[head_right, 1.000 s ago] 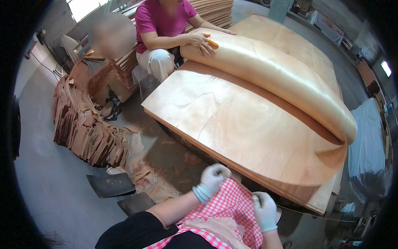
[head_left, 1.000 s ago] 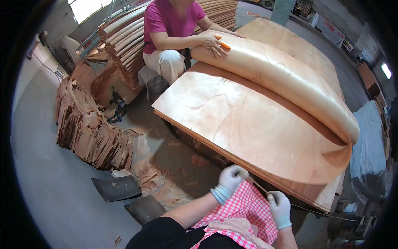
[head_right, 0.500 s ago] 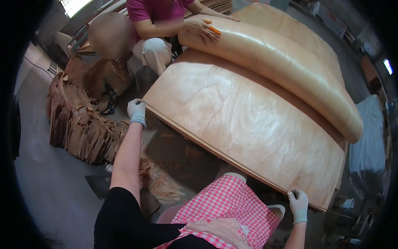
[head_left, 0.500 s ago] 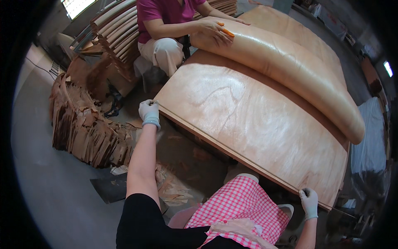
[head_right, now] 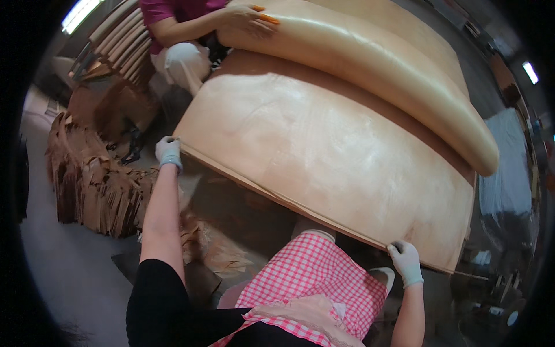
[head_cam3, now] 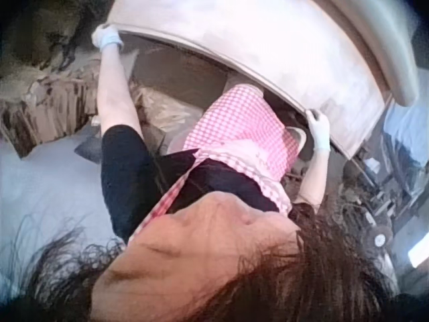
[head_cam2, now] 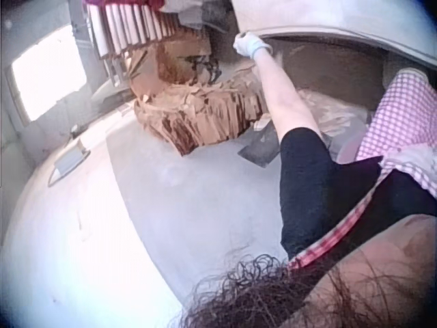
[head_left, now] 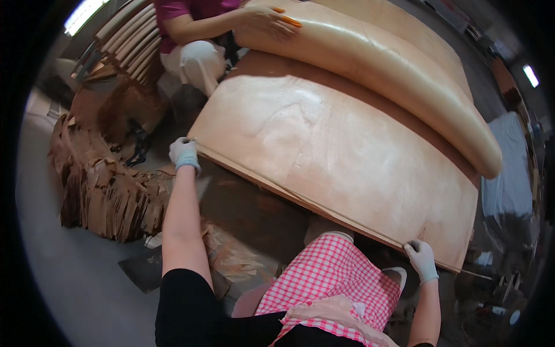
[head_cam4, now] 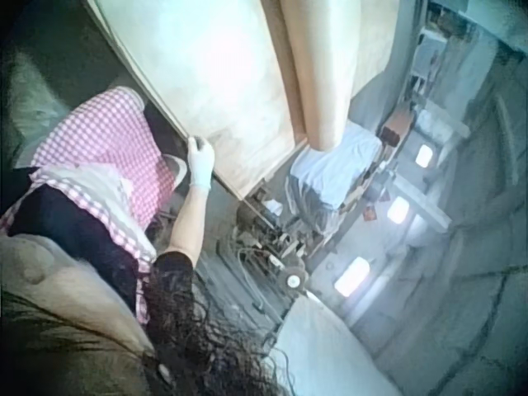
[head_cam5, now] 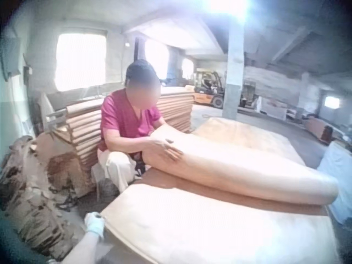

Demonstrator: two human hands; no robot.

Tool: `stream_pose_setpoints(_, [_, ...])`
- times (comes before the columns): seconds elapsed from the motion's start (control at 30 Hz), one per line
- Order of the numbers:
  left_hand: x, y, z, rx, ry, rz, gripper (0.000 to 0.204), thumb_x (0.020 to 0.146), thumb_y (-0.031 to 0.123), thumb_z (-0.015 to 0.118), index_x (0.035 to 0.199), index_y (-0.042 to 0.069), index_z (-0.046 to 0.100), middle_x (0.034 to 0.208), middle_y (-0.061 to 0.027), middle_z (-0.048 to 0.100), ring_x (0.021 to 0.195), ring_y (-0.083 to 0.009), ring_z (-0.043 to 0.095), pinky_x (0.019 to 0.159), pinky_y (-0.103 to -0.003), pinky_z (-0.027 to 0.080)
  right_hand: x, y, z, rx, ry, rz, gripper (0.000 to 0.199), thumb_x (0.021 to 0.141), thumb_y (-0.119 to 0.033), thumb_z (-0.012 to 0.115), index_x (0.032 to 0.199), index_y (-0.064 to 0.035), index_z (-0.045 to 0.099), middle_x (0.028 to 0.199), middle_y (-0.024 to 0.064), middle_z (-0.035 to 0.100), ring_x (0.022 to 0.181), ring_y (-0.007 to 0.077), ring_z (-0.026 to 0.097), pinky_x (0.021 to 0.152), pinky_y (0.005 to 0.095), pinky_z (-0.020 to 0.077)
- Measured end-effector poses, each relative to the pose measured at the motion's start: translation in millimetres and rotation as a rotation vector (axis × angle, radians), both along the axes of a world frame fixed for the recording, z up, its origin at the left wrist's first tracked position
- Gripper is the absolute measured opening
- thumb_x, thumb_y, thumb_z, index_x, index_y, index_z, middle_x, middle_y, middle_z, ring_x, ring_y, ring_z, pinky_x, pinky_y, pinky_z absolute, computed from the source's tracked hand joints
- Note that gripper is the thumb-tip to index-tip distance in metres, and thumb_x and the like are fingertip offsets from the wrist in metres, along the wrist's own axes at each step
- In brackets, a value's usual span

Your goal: The person sits on the floor and repeatedly lifts, aligns, and stacks large thin wood veneer sheets. They smooth the sheets with gloved hands and coordinate with a coworker to move and stack the veneers into a pile.

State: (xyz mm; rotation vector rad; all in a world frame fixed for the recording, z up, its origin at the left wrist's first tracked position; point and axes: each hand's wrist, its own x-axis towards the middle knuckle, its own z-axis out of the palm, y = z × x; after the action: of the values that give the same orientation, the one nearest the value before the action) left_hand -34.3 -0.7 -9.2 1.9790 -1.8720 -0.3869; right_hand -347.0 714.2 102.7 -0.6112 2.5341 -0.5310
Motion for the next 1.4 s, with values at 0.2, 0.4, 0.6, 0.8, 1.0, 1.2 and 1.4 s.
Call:
stream_pose_setpoints(0.2, [1, 2, -2, 0.163, 0.567, 0.229, 0.079, 0.073, 0.023, 0.089, 0.142, 0.005, 0.054, 0.141, -0.0219, 0.058, 0.122, -0.0341, 0.061, 0.103, -0.047, 0.053, -31, 47, -24, 0.163, 0.125, -0.017, 0.038, 0.087, -0.034, 0.070, 0.097, 0.0025, 0.072, 0.096, 0.0258, 0.071, 0.094, 0.0417, 0.069, 0.084, 0.0464, 0.0538])
stream_pose_setpoints(0.4, [4, -6, -18, 0.117, 0.071, 0.334, 0.111, 0.067, 0.057, 0.089, 0.153, 0.007, 0.041, 0.154, -0.0235, 0.045, 0.138, -0.0395, 0.048, 0.113, -0.051, 0.043, -46, 52, -36, 0.296, 0.013, -0.184, 0.045, 0.078, -0.045, 0.077, 0.091, -0.0013, 0.074, 0.095, 0.0238, 0.073, 0.094, 0.0394, 0.070, 0.084, 0.0475, 0.0538])
stream_pose_setpoints(0.6, [-105, 115, 12, -0.188, 0.173, -0.259, 0.083, 0.086, 0.034, 0.076, 0.154, 0.004, 0.038, 0.143, -0.0201, 0.053, 0.114, -0.0278, 0.062, 0.090, -0.040, 0.055, -40, 67, -50, 0.243, 0.007, -0.181, 0.045, 0.077, -0.044, 0.077, 0.092, -0.0021, 0.074, 0.097, 0.0229, 0.073, 0.095, 0.0384, 0.070, 0.086, 0.0461, 0.0544])
stream_pose_setpoints(0.8, [-248, 512, 21, -0.230, 0.084, -1.456, 0.086, 0.083, 0.027, 0.070, 0.153, -0.006, 0.033, 0.159, -0.0284, 0.033, 0.149, -0.0424, 0.029, 0.125, -0.052, 0.016, -40, 65, -53, 0.227, -0.003, -0.185, 0.045, 0.076, -0.046, 0.073, 0.092, -0.0045, 0.076, 0.099, 0.0227, 0.073, 0.097, 0.0387, 0.070, 0.086, 0.0478, 0.0550])
stream_pose_setpoints(1.0, [-282, 601, 35, 0.073, -0.113, -1.538, 0.102, 0.078, 0.039, 0.079, 0.156, -0.005, 0.029, 0.161, -0.0272, 0.031, 0.152, -0.0408, 0.023, 0.126, -0.051, 0.015, -42, 94, -47, 0.039, -0.087, -0.181, 0.032, 0.078, -0.029, 0.068, 0.098, -0.0049, 0.076, 0.104, 0.0235, 0.072, 0.097, 0.0383, 0.071, 0.085, 0.0479, 0.0559])
stream_pose_setpoints(1.2, [-279, 589, 25, 0.051, -0.098, -1.530, 0.109, 0.074, 0.037, 0.082, 0.158, -0.004, 0.026, 0.162, -0.0264, 0.030, 0.152, -0.0401, 0.023, 0.126, -0.049, 0.014, -111, 295, -29, 0.165, 0.042, -0.327, 0.035, 0.085, -0.030, 0.064, 0.106, -0.0042, 0.074, 0.106, 0.0205, 0.073, 0.102, 0.0360, 0.069, 0.091, 0.0441, 0.0540])
stream_pose_setpoints(1.4, [-275, 587, 28, 0.052, -0.100, -1.520, 0.108, 0.073, 0.033, 0.082, 0.159, -0.002, 0.026, 0.163, -0.0262, 0.029, 0.153, -0.0407, 0.022, 0.126, -0.050, 0.015, -153, 406, -38, 0.346, 0.058, -0.550, 0.027, 0.089, -0.028, 0.070, 0.109, -0.0103, 0.074, 0.113, 0.0174, 0.073, 0.107, 0.0354, 0.069, 0.091, 0.0458, 0.0542])
